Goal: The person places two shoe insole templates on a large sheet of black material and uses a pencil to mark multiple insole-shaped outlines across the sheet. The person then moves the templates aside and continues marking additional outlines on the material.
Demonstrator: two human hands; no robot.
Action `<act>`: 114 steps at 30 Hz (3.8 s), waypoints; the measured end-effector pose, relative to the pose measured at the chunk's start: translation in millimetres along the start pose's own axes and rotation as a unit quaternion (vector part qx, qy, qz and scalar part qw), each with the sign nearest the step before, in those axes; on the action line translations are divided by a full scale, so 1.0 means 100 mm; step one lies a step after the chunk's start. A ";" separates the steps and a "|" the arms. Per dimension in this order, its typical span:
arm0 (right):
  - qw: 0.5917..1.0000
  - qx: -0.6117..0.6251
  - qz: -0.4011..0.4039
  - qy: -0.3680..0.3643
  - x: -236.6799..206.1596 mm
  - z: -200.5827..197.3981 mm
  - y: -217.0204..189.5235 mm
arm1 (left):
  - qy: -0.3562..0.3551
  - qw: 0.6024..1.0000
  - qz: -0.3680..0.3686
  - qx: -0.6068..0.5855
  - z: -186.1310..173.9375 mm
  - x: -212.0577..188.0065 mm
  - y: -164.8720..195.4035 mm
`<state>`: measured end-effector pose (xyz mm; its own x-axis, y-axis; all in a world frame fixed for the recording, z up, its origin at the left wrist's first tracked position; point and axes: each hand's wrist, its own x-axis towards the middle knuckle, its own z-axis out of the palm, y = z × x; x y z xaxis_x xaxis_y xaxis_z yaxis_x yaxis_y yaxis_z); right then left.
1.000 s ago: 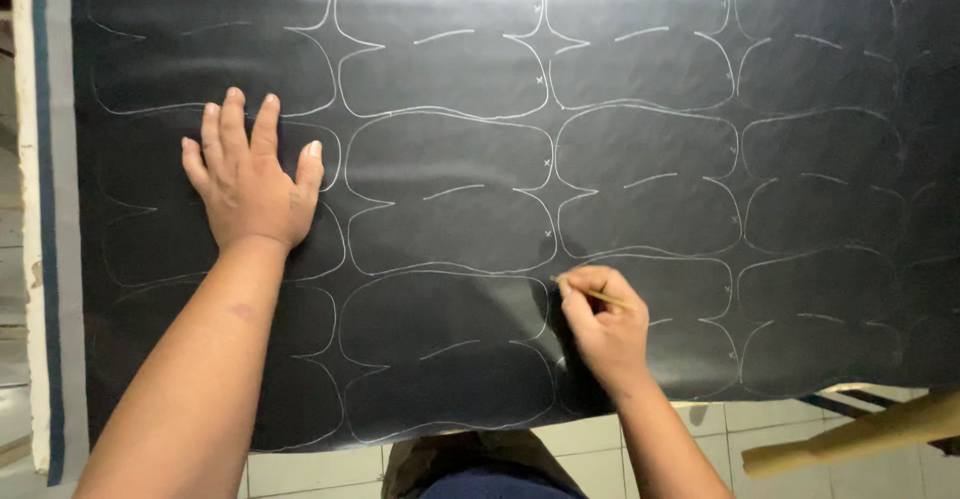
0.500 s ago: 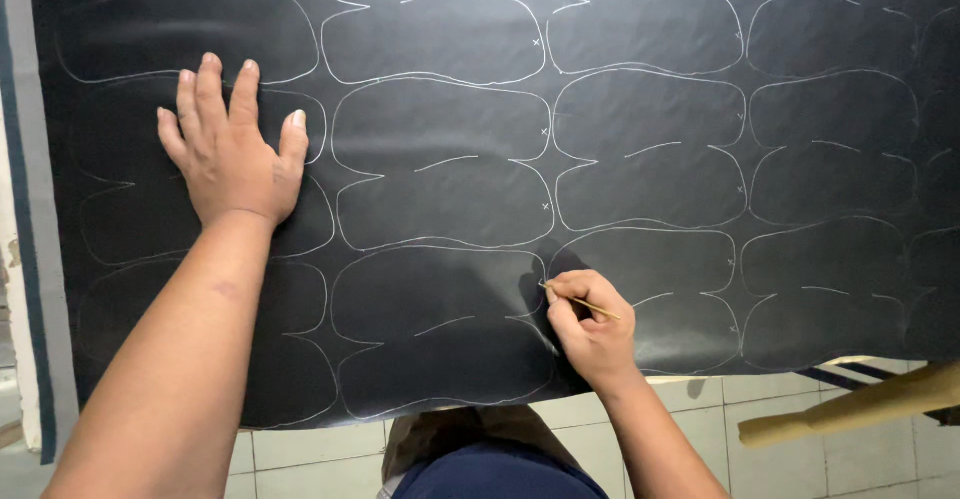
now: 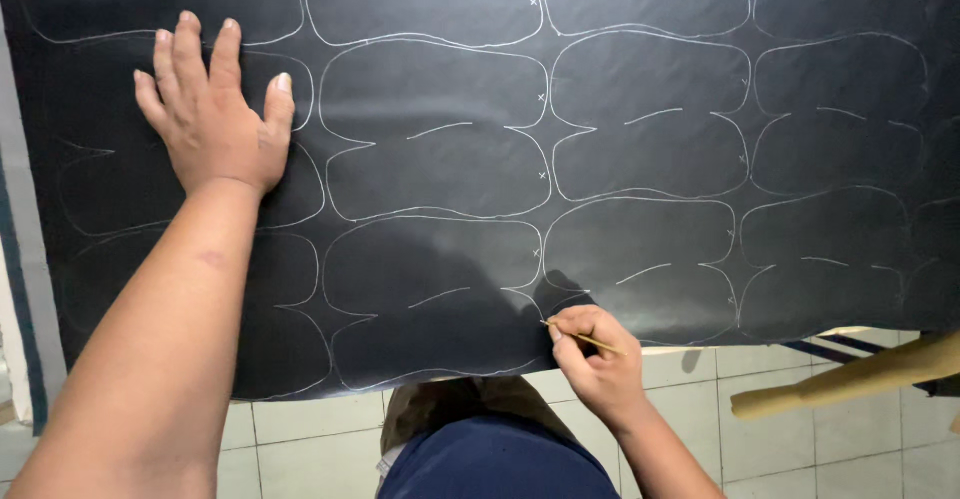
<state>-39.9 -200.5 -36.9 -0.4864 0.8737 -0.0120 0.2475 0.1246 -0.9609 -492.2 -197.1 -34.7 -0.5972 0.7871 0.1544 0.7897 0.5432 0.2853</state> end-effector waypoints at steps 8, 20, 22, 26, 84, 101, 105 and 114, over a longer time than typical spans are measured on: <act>0.998 -0.056 -0.028 0.018 -0.08 0.07 0.08 | -0.006 1.000 -0.007 0.003 0.00 0.00 0.02; 0.999 0.043 0.001 -0.001 -0.12 -0.03 0.05 | -0.013 1.000 -0.005 0.001 0.00 0.00 0.02; 0.999 0.045 0.007 0.013 -0.14 -0.02 0.00 | -0.011 1.000 -0.005 -0.002 -0.01 0.00 0.02; 0.998 0.042 0.033 0.027 -0.11 0.18 -0.21 | -0.001 1.000 -0.002 -0.002 -0.04 0.01 0.00; 0.999 -0.035 0.007 0.037 0.57 2.55 -0.87 | -0.022 0.988 0.148 -0.027 -0.64 0.01 -1.60; 0.999 0.018 0.029 0.039 0.78 2.48 -0.94 | -0.027 0.988 0.150 -0.006 -0.61 0.04 -1.61; 0.996 -0.022 -0.015 0.080 1.16 2.53 -0.90 | -0.022 0.989 0.148 -0.009 -0.64 0.05 -1.60; 0.995 -0.033 0.007 0.096 1.38 2.63 -0.85 | -0.033 0.990 0.139 -0.019 -0.68 0.08 -1.60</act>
<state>-348.8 -214.5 -29.6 -0.3154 0.9483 0.0346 0.3104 0.1376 -0.9406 -633.0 -297.7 -14.4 -0.3464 0.9226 0.1697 0.9154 0.2929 0.2761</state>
